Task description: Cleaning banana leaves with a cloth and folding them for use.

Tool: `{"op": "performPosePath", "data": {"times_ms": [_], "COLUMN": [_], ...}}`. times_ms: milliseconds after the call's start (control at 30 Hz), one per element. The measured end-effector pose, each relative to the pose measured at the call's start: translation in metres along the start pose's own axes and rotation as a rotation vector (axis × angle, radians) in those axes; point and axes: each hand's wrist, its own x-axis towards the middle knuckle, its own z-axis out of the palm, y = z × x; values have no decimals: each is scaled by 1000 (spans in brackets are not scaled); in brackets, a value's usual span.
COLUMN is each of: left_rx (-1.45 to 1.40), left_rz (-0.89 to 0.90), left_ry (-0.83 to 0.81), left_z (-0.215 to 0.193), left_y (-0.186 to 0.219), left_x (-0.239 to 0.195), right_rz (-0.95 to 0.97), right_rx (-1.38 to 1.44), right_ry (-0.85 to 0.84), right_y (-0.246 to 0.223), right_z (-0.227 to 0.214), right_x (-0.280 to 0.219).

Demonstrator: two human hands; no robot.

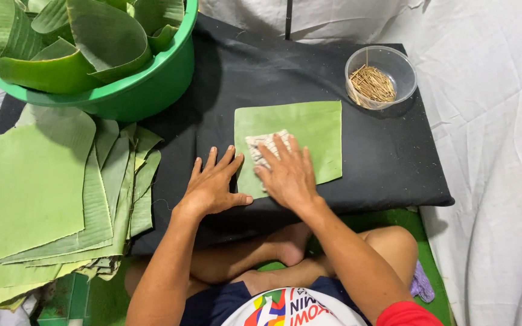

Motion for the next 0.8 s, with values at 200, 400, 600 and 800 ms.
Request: {"op": "performPosePath", "data": {"times_ms": [200, 400, 600, 800], "left_rx": [-3, -6, 13, 12], "left_rz": [1, 16, 11, 25], "left_ry": [5, 25, 22, 10], "left_z": [3, 3, 6, 5], "left_y": [-3, -3, -5, -4], "left_x": [1, -2, 1, 0], "right_rz": [157, 241, 203, 44], "right_rx": [-65, -94, -170, -66], "right_ry": [19, 94, 160, 49], "right_y": [45, 73, 83, 10], "right_z": [-18, -25, -2, -5], "right_x": [-6, -17, -10, 11]}}
